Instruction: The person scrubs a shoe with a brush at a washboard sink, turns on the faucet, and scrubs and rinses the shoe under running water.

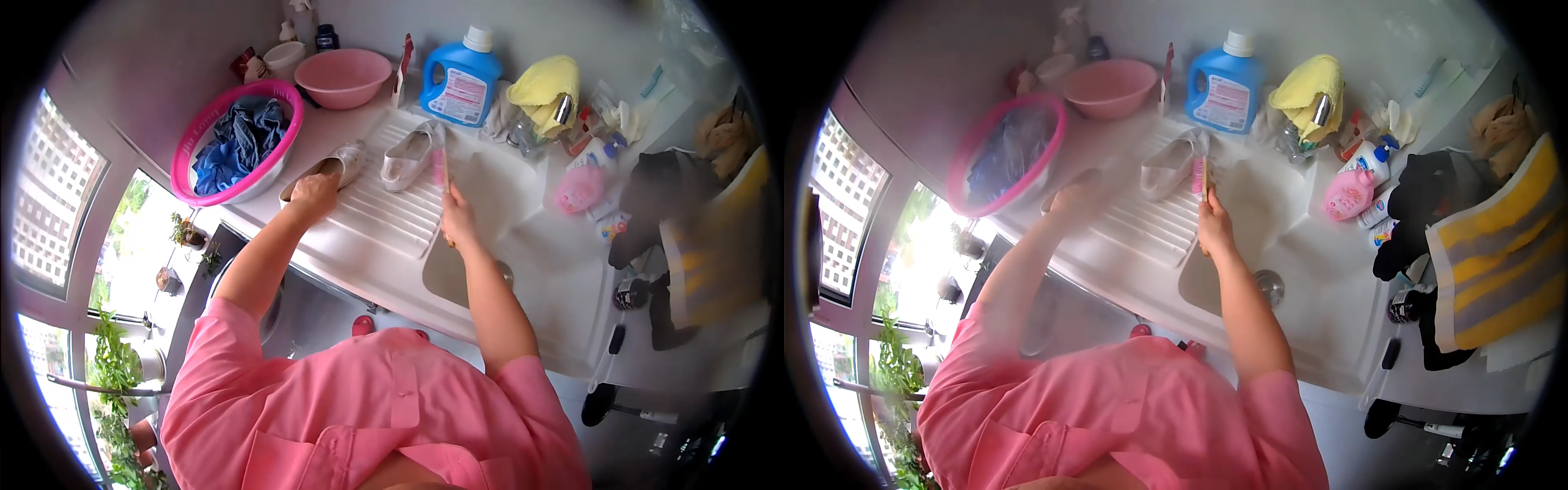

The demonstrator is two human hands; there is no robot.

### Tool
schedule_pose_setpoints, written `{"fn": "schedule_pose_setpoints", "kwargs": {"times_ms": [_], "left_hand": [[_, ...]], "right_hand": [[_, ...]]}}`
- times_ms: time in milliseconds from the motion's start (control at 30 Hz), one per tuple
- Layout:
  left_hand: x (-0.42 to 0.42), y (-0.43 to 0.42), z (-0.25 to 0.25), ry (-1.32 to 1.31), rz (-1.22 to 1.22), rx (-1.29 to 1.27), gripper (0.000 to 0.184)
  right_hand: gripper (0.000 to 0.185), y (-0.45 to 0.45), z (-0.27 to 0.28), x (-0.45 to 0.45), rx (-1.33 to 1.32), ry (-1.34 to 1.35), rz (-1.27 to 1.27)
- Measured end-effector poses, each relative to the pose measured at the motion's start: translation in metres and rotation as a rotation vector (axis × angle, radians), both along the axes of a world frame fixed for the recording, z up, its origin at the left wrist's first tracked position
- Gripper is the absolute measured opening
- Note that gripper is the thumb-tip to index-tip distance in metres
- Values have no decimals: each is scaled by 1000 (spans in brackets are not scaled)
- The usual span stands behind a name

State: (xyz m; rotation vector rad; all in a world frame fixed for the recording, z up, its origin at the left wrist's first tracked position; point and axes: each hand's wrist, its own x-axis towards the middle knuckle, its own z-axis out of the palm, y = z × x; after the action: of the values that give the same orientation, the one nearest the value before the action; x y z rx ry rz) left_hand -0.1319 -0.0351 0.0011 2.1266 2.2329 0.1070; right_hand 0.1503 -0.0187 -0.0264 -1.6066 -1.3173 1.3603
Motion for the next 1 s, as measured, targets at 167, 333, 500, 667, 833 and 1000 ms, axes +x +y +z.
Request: {"fn": "schedule_pose_setpoints", "kwargs": {"times_ms": [167,333,500,667,833,1000], "left_hand": [[10,-25,54,10,108,4,25],[27,-41,94,69,-170,268,25],[73,-47,92,29,-442,410,21],[119,-37,53,79,-405,146,18],[159,7,6,84,-290,-87,17],[132,21,-12,-51,-497,-75,22]], "right_hand": [[52,17,-24,-25,169,-181,19],[40,1,11,-68,180,51,-2],[36,62,-67,-75,314,283,78],[45,9,3,16,217,296,-126],[44,-20,16,48,343,-81,-22],[44,-55,-10,32,663,-523,111]]}}
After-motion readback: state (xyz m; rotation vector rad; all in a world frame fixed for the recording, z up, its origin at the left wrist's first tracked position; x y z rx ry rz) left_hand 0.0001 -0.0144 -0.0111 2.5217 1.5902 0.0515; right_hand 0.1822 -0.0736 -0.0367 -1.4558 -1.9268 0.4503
